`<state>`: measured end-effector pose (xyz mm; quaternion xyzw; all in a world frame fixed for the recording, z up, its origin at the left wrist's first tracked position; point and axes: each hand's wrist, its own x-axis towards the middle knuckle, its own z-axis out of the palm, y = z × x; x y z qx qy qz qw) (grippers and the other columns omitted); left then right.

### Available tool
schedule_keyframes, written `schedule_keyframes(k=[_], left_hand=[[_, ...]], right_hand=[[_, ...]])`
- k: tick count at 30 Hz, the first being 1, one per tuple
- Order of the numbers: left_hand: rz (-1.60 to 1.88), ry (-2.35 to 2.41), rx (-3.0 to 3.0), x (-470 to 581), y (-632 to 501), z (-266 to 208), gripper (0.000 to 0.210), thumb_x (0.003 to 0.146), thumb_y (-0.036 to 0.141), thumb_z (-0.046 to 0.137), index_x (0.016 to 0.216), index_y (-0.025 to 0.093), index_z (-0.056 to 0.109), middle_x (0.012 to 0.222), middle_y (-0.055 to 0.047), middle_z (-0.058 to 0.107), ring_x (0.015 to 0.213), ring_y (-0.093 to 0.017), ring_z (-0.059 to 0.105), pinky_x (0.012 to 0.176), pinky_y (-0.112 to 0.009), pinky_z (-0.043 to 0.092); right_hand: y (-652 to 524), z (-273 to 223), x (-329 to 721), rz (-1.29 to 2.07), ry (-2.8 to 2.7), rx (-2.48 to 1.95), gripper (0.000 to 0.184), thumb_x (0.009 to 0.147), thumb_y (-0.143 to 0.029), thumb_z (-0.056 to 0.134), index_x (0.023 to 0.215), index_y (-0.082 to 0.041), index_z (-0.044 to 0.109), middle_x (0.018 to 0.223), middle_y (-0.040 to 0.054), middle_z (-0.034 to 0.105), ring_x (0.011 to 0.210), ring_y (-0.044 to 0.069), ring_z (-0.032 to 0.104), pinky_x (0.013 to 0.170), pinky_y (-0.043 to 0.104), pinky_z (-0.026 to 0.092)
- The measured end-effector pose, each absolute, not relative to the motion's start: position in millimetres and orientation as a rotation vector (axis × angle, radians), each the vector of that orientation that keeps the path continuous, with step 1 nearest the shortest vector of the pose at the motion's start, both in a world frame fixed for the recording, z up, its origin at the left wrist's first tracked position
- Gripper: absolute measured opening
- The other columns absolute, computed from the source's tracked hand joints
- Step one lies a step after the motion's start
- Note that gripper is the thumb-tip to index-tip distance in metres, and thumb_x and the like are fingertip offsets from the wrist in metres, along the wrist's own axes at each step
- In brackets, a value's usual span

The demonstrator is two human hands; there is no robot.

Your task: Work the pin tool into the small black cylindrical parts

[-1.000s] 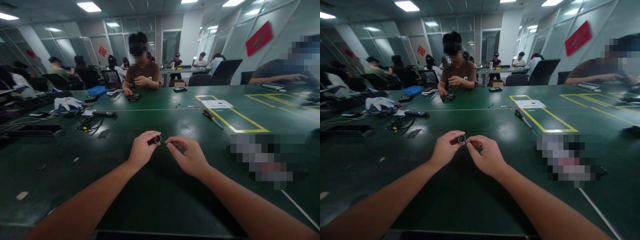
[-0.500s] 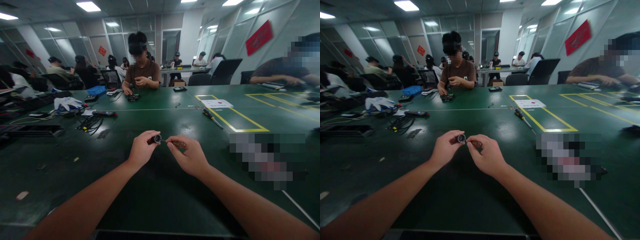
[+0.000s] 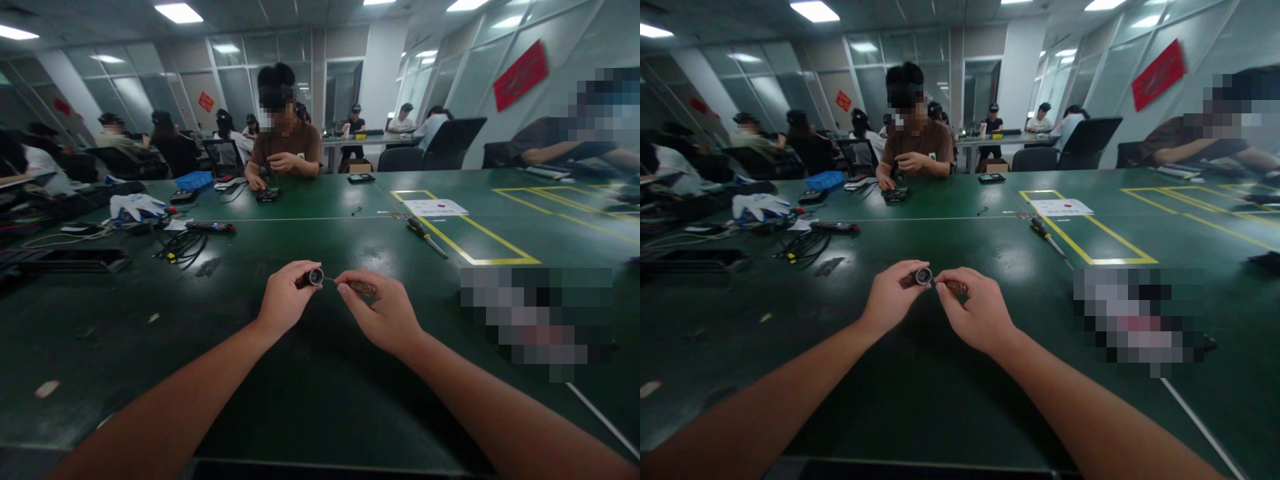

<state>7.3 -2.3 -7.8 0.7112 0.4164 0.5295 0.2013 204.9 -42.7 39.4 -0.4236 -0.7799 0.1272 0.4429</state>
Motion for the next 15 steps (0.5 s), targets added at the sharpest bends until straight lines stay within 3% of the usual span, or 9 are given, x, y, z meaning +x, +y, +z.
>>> schedule_keyframes(k=[15], left_hand=[[1.478,1.163,2.003,7.0,-3.0,-6.5,0.038,0.079,0.007,0.078,0.113,0.025,0.076,0.118,-0.005,0.074,0.106,-0.02,0.072,0.096,-0.037,0.061]], right_hand=[[-47.3,43.5,205.4,0.355,-1.949,-0.987,0.012,0.094,-0.023,0.062,0.096,-0.022,0.074,0.087,0.0023,0.076,0.075,0.017,0.072,0.071,0.029,0.055]])
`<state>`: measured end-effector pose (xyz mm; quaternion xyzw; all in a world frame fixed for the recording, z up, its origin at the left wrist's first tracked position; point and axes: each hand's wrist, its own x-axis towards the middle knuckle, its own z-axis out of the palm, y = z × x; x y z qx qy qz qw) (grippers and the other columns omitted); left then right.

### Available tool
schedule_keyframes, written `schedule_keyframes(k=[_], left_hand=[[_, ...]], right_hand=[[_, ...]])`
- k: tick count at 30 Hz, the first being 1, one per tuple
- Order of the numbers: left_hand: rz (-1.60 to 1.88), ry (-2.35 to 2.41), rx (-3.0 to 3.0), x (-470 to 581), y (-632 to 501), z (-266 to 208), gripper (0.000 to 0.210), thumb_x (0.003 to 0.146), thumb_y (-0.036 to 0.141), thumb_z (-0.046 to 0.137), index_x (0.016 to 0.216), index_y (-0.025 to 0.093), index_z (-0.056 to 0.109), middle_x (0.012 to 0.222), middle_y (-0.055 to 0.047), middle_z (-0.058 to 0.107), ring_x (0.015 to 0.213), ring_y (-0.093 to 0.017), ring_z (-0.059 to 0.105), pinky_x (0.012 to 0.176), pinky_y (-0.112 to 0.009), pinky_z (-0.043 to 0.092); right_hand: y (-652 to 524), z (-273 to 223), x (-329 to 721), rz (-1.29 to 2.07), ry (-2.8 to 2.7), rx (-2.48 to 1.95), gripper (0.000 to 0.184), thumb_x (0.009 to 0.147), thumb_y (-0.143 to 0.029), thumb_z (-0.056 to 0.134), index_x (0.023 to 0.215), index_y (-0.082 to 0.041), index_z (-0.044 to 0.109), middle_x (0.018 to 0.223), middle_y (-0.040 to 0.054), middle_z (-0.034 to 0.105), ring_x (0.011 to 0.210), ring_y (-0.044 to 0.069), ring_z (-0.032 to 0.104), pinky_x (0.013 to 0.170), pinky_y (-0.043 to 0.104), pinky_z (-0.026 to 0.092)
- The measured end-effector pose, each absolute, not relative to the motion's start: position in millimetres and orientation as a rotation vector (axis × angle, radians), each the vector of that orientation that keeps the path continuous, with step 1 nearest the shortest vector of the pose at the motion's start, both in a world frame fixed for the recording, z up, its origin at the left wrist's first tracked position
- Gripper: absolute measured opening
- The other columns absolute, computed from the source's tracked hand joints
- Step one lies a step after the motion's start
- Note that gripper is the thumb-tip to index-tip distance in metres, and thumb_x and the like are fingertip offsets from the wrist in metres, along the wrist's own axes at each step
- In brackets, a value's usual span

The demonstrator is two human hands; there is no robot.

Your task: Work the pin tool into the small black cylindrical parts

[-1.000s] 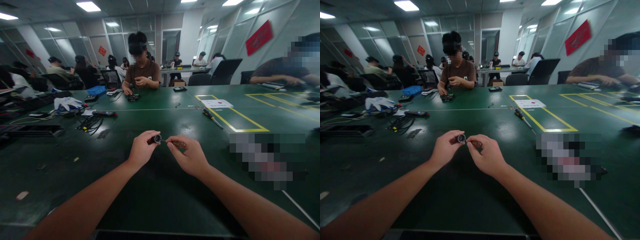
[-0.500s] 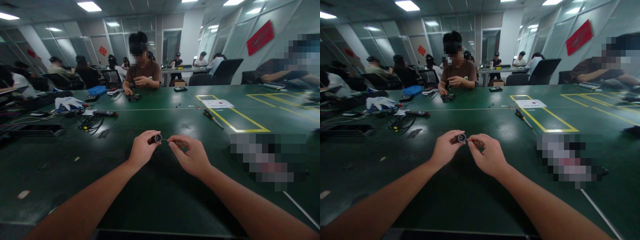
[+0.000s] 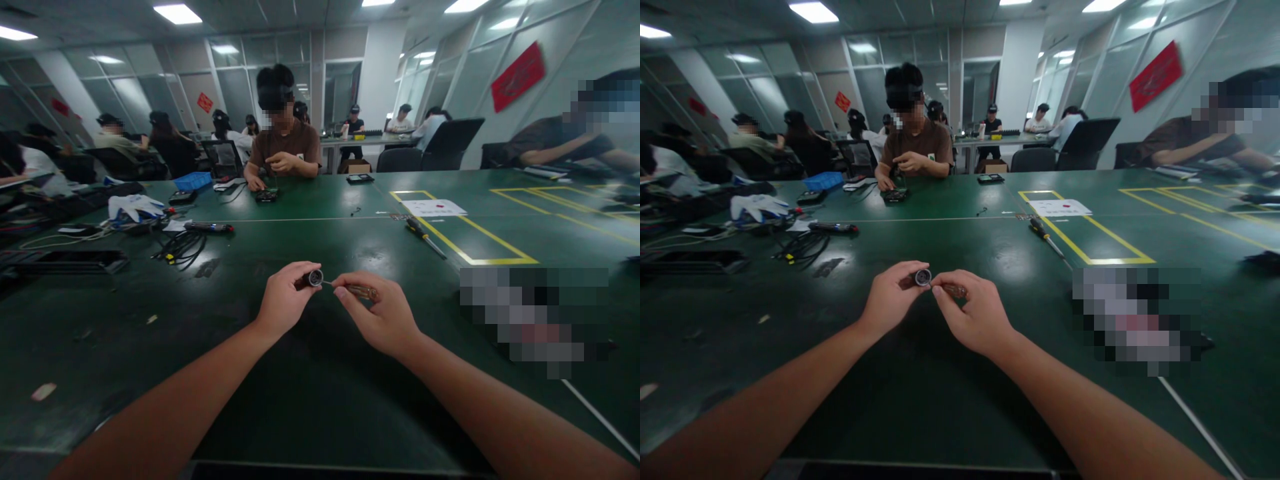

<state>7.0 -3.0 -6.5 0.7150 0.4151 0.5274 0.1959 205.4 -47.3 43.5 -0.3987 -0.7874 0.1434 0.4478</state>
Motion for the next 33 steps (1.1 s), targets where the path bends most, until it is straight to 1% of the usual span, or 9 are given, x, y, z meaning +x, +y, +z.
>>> schedule_keyframes(k=[7,13,19,24,28,30,33], left_hand=[[1.473,1.159,2.016,7.8,-2.9,-7.6,0.036,0.079,0.008,0.078,0.111,0.024,0.077,0.116,-0.006,0.075,0.105,-0.021,0.072,0.095,-0.038,0.061],[1.482,1.165,2.016,8.0,-3.7,-5.5,0.035,0.079,0.008,0.079,0.11,0.024,0.077,0.116,-0.006,0.075,0.106,-0.022,0.073,0.094,-0.039,0.062],[1.485,1.152,1.978,8.4,-3.2,-6.3,0.033,0.079,0.008,0.079,0.107,0.024,0.075,0.116,-0.004,0.074,0.105,-0.02,0.072,0.092,-0.035,0.061],[1.435,1.212,1.879,8.7,-4.0,-6.9,0.03,0.077,0.013,0.081,0.102,0.021,0.067,0.12,-0.005,0.072,0.092,-0.018,0.074,0.08,-0.032,0.061],[1.392,1.244,1.868,7.5,-4.6,-6.1,0.032,0.079,0.017,0.081,0.106,0.022,0.065,0.112,-0.004,0.074,0.087,-0.019,0.074,0.077,-0.032,0.06],[1.384,1.241,1.916,7.4,-4.2,-5.8,0.031,0.08,0.017,0.079,0.108,0.022,0.067,0.109,-0.004,0.073,0.09,-0.02,0.074,0.08,-0.034,0.06],[1.403,1.224,2.046,8.9,-3.4,-6.1,0.035,0.08,0.012,0.076,0.113,0.023,0.07,0.115,-0.006,0.071,0.106,-0.022,0.07,0.096,-0.039,0.058]], right_hand=[[-45.6,40.8,203.0,0.413,-1.969,-0.96,0.013,0.093,-0.021,0.061,0.097,-0.021,0.074,0.089,0.0028,0.077,0.078,0.017,0.072,0.072,0.028,0.054],[-45.3,39.7,202.7,0.401,-1.988,-0.951,0.013,0.094,-0.02,0.061,0.098,-0.021,0.074,0.089,0.0023,0.076,0.077,0.016,0.071,0.072,0.028,0.053],[-44.4,39.4,203.2,0.399,-1.988,-0.952,0.014,0.094,-0.02,0.061,0.1,-0.022,0.074,0.092,0.002,0.077,0.08,0.016,0.072,0.074,0.028,0.054],[-43.5,39.2,202.6,0.456,-1.979,-0.97,0.013,0.094,-0.021,0.062,0.099,-0.023,0.074,0.091,0.0014,0.078,0.08,0.017,0.073,0.074,0.028,0.054],[-44.7,40.2,202.0,0.441,-2.002,-0.971,0.014,0.093,-0.02,0.062,0.099,-0.022,0.075,0.091,0.0024,0.077,0.08,0.017,0.072,0.074,0.029,0.054],[-45.3,40.9,201.9,0.427,-2.006,-0.974,0.014,0.093,-0.02,0.061,0.099,-0.021,0.074,0.091,0.0033,0.077,0.079,0.017,0.072,0.073,0.029,0.054],[-45.0,41.5,201.8,0.409,-1.985,-0.985,0.013,0.093,-0.02,0.061,0.097,-0.02,0.074,0.089,0.0044,0.077,0.078,0.018,0.072,0.072,0.029,0.054]])
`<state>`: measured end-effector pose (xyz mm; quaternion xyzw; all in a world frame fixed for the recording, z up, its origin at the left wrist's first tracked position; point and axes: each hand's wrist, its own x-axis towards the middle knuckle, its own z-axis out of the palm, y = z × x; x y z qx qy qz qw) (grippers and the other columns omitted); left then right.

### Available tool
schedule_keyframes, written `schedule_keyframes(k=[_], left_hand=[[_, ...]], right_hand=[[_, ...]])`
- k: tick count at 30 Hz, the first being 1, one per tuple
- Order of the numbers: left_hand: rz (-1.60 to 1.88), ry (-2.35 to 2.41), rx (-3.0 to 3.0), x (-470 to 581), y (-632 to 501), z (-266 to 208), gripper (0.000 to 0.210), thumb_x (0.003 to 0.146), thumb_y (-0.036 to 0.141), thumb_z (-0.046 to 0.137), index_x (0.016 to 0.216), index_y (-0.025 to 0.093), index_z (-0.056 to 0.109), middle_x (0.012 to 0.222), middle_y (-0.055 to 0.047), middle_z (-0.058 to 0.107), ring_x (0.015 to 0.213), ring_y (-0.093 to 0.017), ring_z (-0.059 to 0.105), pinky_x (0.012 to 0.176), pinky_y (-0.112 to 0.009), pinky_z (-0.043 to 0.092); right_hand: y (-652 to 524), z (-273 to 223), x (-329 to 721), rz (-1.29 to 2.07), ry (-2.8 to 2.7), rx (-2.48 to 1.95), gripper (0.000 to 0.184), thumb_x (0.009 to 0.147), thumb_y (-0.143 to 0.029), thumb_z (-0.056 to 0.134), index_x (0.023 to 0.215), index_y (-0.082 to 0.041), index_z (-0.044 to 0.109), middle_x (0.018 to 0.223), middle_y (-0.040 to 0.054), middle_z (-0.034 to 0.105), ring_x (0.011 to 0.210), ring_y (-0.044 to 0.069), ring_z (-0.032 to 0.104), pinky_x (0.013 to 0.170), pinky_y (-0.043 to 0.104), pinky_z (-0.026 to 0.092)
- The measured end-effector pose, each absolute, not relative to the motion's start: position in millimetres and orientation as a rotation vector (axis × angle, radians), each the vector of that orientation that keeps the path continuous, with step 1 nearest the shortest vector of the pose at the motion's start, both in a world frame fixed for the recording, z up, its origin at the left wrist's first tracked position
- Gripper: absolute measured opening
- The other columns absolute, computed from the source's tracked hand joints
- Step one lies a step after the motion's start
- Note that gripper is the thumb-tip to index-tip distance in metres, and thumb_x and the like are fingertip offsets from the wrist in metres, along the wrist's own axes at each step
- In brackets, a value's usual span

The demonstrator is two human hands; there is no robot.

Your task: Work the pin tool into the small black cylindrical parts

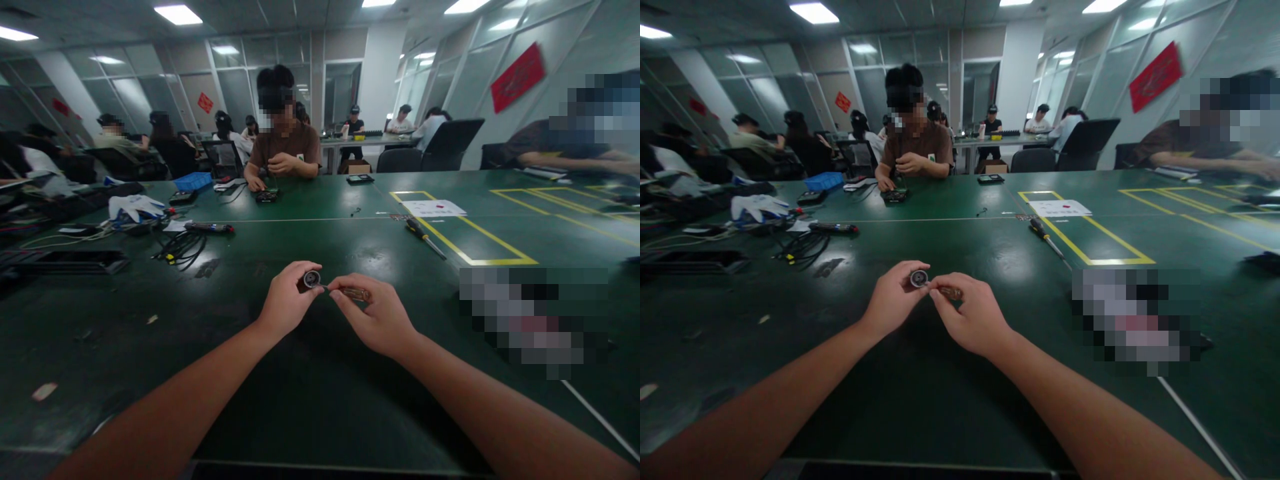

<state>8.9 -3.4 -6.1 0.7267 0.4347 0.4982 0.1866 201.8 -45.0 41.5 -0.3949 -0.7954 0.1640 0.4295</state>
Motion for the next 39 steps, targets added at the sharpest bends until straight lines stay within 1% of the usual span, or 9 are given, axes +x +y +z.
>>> schedule_keyframes(k=[2,4,7,9,12,19,25,31,39], left_hand=[[1.412,1.184,2.073,10.3,-3.2,-6.9,0.04,0.083,0.008,0.07,0.12,0.024,0.07,0.124,-0.007,0.068,0.114,-0.022,0.068,0.1,-0.039,0.057],[1.419,1.126,2.031,11.1,-3.2,-8.1,0.041,0.087,0.007,0.063,0.124,0.024,0.069,0.13,-0.008,0.064,0.118,-0.021,0.067,0.098,-0.037,0.059],[1.437,1.075,1.982,10.3,-2.3,-10.3,0.036,0.088,0.006,0.062,0.118,0.024,0.071,0.136,-0.008,0.063,0.123,-0.022,0.065,0.1,-0.037,0.059],[1.453,1.093,1.97,8.8,-0.8,-11.5,0.033,0.086,0.005,0.066,0.112,0.023,0.073,0.133,-0.007,0.067,0.121,-0.022,0.066,0.101,-0.039,0.058],[1.472,1.154,1.939,6.8,0.9,-11.8,0.033,0.081,0.006,0.074,0.109,0.022,0.073,0.123,-0.006,0.073,0.11,-0.021,0.072,0.099,-0.04,0.059],[1.463,1.24,1.93,6.7,-2.5,-5.6,0.03,0.076,0.011,0.081,0.101,0.021,0.07,0.109,-0.004,0.074,0.09,-0.018,0.074,0.081,-0.033,0.06],[1.463,1.315,1.997,5.9,-3.0,-4.3,0.026,0.076,0.013,0.08,0.098,0.02,0.067,0.106,-0.004,0.073,0.092,-0.019,0.071,0.082,-0.034,0.057],[1.495,1.325,1.989,5.4,-0.5,-7.9,0.029,0.075,0.012,0.08,0.098,0.02,0.065,0.107,-0.004,0.071,0.093,-0.02,0.071,0.082,-0.034,0.057],[1.491,1.292,1.942,5.7,-1.0,-7.5,0.029,0.075,0.014,0.082,0.097,0.02,0.065,0.109,-0.005,0.071,0.093,-0.02,0.071,0.082,-0.035,0.057]], right_hand=[[-44.4,41.3,201.9,0.392,-1.97,-0.994,0.013,0.092,-0.02,0.061,0.095,-0.019,0.074,0.088,0.0045,0.076,0.077,0.018,0.071,0.072,0.029,0.054],[-43.9,40.8,202.1,0.367,-1.971,-0.998,0.013,0.092,-0.02,0.061,0.095,-0.02,0.073,0.088,0.0044,0.076,0.077,0.018,0.071,0.072,0.03,0.054],[-43.8,40.0,202.5,0.34,-2.003,-0.987,0.014,0.093,-0.019,0.059,0.097,-0.02,0.073,0.089,0.0044,0.076,0.078,0.018,0.071,0.073,0.03,0.053],[-43.9,39.7,202.4,0.339,-2.033,-0.988,0.015,0.093,-0.019,0.059,0.098,-0.02,0.073,0.091,0.0048,0.076,0.08,0.018,0.071,0.074,0.031,0.053],[-44.2,39.7,202.0,0.341,-2.053,-0.995,0.016,0.093,-0.018,0.058,0.098,-0.021,0.073,0.091,0.0049,0.076,0.08,0.018,0.07,0.074,0.031,0.053],[-43.7,39.6,202.1,0.332,-2.052,-0.985,0.016,0.093,-0.017,0.059,0.099,-0.02,0.073,0.092,0.0048,0.076,0.082,0.018,0.07,0.076,0.031,0.053],[-44.6,40.2,202.9,0.343,-2.062,-0.986,0.017,0.093,-0.017,0.058,0.1,-0.022,0.073,0.093,0.0043,0.076,0.083,0.019,0.071,0.077,0.032,0.054],[-45.1,40.4,204.1,0.346,-2.028,-0.98,0.015,0.094,-0.02,0.06,0.099,-0.022,0.073,0.091,0.0039,0.076,0.08,0.018,0.071,0.073,0.031,0.053],[-43.8,39.1,203.1,0.37,-2.063,-0.962,0.015,0.094,-0.019,0.059,0.1,-0.022,0.073,0.092,0.0041,0.076,0.081,0.018,0.07,0.074,0.031,0.053]])
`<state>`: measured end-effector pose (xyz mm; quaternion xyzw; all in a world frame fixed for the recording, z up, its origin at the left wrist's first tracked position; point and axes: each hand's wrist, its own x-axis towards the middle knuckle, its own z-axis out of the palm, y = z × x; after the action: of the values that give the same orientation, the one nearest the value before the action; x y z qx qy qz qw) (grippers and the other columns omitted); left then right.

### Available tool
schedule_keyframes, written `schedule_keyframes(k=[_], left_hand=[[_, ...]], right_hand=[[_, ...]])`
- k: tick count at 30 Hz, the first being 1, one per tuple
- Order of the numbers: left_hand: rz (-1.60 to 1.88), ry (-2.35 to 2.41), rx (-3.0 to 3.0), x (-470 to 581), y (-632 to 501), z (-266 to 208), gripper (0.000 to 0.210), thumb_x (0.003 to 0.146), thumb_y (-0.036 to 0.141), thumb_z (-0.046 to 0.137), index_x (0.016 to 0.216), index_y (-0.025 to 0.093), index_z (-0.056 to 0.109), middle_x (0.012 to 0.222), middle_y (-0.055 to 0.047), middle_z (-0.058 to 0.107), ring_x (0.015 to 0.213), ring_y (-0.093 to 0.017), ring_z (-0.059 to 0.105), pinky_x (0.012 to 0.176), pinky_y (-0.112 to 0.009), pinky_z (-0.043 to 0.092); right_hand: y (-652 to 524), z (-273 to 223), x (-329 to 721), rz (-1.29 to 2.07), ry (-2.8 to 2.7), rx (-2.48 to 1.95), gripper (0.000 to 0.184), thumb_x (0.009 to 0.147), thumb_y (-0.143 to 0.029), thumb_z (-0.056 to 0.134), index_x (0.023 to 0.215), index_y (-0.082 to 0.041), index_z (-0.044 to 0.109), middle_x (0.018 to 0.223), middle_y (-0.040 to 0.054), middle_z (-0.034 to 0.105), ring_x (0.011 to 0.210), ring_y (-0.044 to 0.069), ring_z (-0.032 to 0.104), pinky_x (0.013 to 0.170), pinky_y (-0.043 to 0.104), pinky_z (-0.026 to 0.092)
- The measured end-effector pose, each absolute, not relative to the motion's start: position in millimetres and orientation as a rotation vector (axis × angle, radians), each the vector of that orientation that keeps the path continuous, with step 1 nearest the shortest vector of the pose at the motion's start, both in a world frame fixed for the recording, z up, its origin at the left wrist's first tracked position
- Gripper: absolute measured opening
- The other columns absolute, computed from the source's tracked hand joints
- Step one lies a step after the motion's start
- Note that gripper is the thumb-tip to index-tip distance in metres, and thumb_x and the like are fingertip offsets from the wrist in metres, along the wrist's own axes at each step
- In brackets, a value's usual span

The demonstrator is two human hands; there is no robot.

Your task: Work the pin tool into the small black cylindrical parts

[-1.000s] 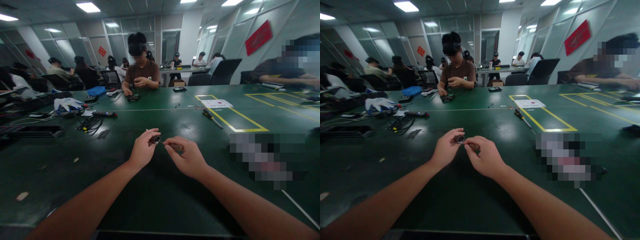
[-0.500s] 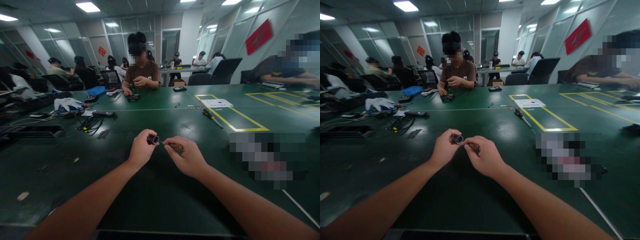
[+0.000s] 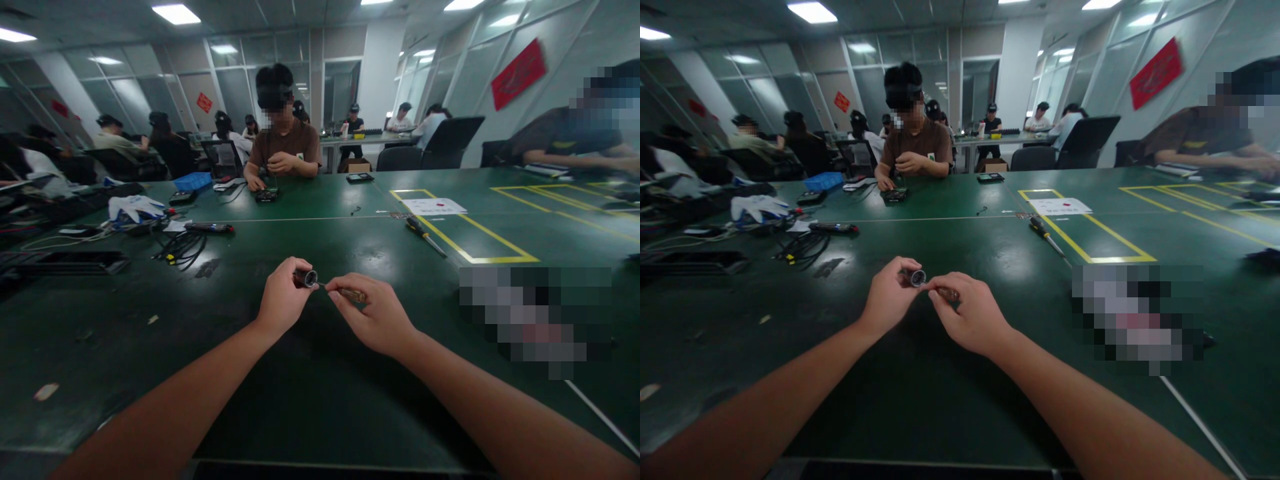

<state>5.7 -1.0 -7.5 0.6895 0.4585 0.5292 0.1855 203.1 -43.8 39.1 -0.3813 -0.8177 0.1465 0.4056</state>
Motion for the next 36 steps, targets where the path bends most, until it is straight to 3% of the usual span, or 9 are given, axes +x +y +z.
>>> schedule_keyframes(k=[36], left_hand=[[1.524,1.242,1.873,7.3,0.3,-8.3,0.03,0.074,0.01,0.08,0.098,0.019,0.063,0.112,-0.007,0.069,0.094,-0.02,0.072,0.081,-0.034,0.058]], right_hand=[[-44.6,39.7,204.5,0.324,-2.07,-0.924,0.014,0.094,-0.019,0.059,0.1,-0.021,0.072,0.094,0.0054,0.077,0.084,0.019,0.072,0.077,0.032,0.055]])
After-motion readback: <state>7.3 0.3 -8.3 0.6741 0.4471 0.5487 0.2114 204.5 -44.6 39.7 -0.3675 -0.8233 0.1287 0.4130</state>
